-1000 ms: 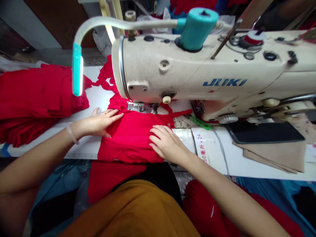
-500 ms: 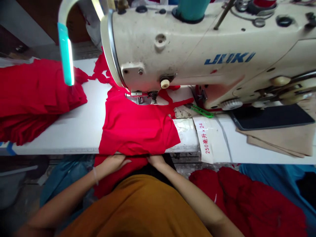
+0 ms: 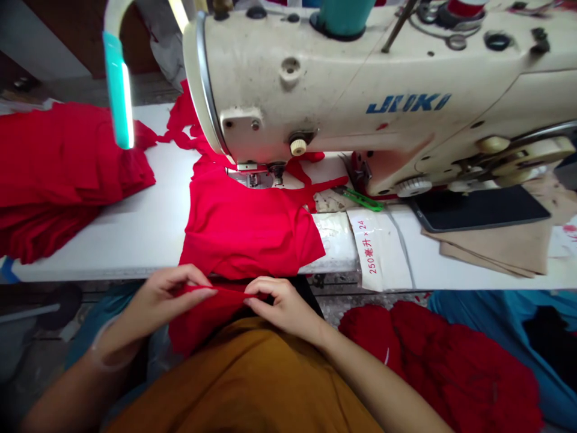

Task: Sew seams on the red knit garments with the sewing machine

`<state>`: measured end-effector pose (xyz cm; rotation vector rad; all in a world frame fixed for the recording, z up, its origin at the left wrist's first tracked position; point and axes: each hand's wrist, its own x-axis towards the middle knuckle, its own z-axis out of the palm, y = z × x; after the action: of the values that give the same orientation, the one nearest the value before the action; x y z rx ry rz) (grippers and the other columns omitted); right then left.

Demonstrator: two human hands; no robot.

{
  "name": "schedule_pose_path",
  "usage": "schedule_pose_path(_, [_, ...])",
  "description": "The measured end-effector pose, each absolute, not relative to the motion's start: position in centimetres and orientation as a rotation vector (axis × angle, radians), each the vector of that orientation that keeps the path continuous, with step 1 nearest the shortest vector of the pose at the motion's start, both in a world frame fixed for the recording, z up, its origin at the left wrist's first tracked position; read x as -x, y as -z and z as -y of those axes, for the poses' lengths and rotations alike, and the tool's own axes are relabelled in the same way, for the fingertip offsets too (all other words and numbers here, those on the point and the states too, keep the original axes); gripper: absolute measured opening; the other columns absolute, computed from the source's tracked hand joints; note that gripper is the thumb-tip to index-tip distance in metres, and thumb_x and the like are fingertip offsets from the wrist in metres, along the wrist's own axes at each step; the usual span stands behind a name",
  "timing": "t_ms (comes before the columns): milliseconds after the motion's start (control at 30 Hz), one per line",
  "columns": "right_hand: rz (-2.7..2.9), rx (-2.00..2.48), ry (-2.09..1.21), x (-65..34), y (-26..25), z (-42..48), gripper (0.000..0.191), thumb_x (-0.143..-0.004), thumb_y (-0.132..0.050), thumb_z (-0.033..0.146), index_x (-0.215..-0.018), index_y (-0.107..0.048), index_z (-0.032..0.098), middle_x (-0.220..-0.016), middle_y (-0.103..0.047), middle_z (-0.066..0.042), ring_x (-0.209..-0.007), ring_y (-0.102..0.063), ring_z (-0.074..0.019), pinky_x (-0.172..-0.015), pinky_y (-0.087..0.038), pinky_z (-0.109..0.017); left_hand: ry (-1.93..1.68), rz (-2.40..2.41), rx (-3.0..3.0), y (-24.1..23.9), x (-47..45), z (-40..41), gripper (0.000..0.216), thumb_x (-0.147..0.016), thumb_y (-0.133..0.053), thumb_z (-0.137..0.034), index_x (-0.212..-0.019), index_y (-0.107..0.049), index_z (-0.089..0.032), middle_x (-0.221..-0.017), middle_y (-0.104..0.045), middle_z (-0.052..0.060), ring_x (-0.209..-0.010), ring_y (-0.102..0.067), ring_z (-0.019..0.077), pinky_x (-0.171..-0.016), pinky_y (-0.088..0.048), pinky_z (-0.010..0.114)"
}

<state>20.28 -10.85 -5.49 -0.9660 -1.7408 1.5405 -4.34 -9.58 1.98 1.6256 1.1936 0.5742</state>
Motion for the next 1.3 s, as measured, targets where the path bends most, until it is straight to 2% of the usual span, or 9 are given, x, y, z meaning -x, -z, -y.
schedule_pose_path(133, [1.446, 0.974, -1.792, -19.5, 1.9, 8.5, 0.030, -0.086, -0.069, 0.047, -0.084, -0.067, 0.017, -0.086, -0.069, -0.005, -0.077, -0.061, -0.0133, -0.068, -0.050, -0.023, -0.759, -1.381, -1.468, -2.9, 7.8, 8.9, 0.016, -0.087, -0.072, -0.034, -0.083, -0.072, -0.019, -0.077, -0.067, 0.000, -0.071, -0.059, 0.0107, -0.065, -0.046, 0.018])
schedule_pose_path(267, [1.553, 0.906, -1.699, -17.4, 0.6, 8.1, 0.025, -0.094, -0.060, 0.040, -0.092, -0.065, 0.015, -0.077, -0.064, -0.002, -0.067, -0.057, -0.0095, -0.059, -0.047, -0.019, -0.800, -1.380, -1.508, -2.5, 10.6, 8.9, 0.021, -0.095, -0.062, -0.036, -0.087, -0.072, -0.019, -0.086, -0.067, 0.003, -0.079, -0.062, 0.0128, -0.071, -0.049, 0.020])
schedule_pose_path(400, [1.977, 0.456, -1.051, -14.8, -0.8, 7.5, 0.028, -0.097, -0.048, 0.014, -0.124, -0.057, 0.015, -0.093, -0.070, -0.006, -0.080, -0.065, -0.0107, -0.073, -0.054, -0.021, -0.708, -1.411, -1.794, -6.1, 11.8, 5.6, 0.020, -0.094, -0.062, -0.038, -0.091, -0.074, -0.022, -0.089, -0.073, 0.002, -0.078, -0.066, 0.0144, -0.069, -0.050, 0.021])
schedule_pose_path(533, [2.282, 0.425, -0.124, -15.2, -1.5, 4.7, 0.034, -0.097, -0.041, 0.004, -0.128, -0.055, 0.008, -0.110, -0.071, -0.014, -0.108, -0.066, -0.0198, -0.094, -0.056, -0.034, -0.682, -1.214, -2.303, -8.0, 9.2, -2.2, 0.019, -0.089, -0.070, -0.039, -0.086, -0.074, -0.020, -0.085, -0.073, 0.002, -0.079, -0.066, 0.0161, -0.075, -0.051, 0.025])
schedule_pose_path(667, [2.401, 0.731, 0.298, -18.2, 0.6, 1.7, 0.029, -0.095, -0.043, 0.001, -0.115, -0.064, 0.004, -0.094, -0.071, -0.014, -0.087, -0.068, -0.0205, -0.076, -0.057, -0.033, -0.722, -0.866, -2.509, -3.2, 4.1, -9.3, 0.027, -0.097, -0.058, -0.037, -0.094, -0.074, -0.016, -0.090, -0.074, 0.008, -0.084, -0.067, 0.0175, -0.082, -0.052, 0.028])
schedule_pose_path(767, [2.424, 0.917, 0.305, -19.9, 3.1, 0.6, 0.023, -0.095, -0.047, 0.004, -0.100, -0.069, 0.008, -0.080, -0.068, -0.010, -0.071, -0.061, -0.0189, -0.064, -0.051, -0.033, -0.699, -0.817, -2.477, 1.2, 1.5, -11.8, 0.029, -0.098, -0.057, -0.037, -0.092, -0.074, -0.015, -0.089, -0.074, 0.010, -0.083, -0.069, 0.0182, -0.077, -0.051, 0.026])
schedule_pose_path(867, [2.376, 0.967, 0.128, -20.6, 4.8, 0.3, 0.020, -0.096, -0.049, 0.008, -0.094, -0.069, 0.011, -0.083, -0.068, -0.009, -0.078, -0.061, -0.0198, -0.073, -0.053, -0.034, -0.654, -0.894, -2.411, 3.3, 0.9, -12.8, 0.027, -0.094, -0.063, -0.039, -0.092, -0.075, -0.016, -0.090, -0.074, 0.008, -0.083, -0.070, 0.0193, -0.075, -0.050, 0.026])
schedule_pose_path(1033, [2.299, 0.946, -0.125, -21.1, 5.6, 0.1, 0.024, -0.097, -0.045, 0.009, -0.108, -0.065, 0.014, -0.096, -0.069, -0.009, -0.091, -0.063, -0.0191, -0.088, -0.054, -0.035, -0.629, -0.906, -2.478, 3.1, 1.3, -14.3, 0.031, -0.087, -0.071, -0.046, -0.096, -0.075, -0.017, -0.096, -0.075, 0.008, -0.089, -0.070, 0.0227, -0.081, -0.050, 0.029])
schedule_pose_path(1300, [2.342, 0.960, -0.124, -21.1, 5.3, 0.2, 0.019, -0.097, -0.048, 0.011, -0.102, -0.067, 0.013, -0.091, -0.067, -0.009, -0.084, -0.060, -0.0179, -0.080, -0.052, -0.033, -0.572, -0.934, -2.571, 3.7, 0.7, -15.8, 0.038, -0.084, -0.072, -0.052, -0.099, -0.073, -0.017, -0.092, -0.074, 0.008, -0.088, -0.070, 0.0241, -0.083, -0.050, 0.030])
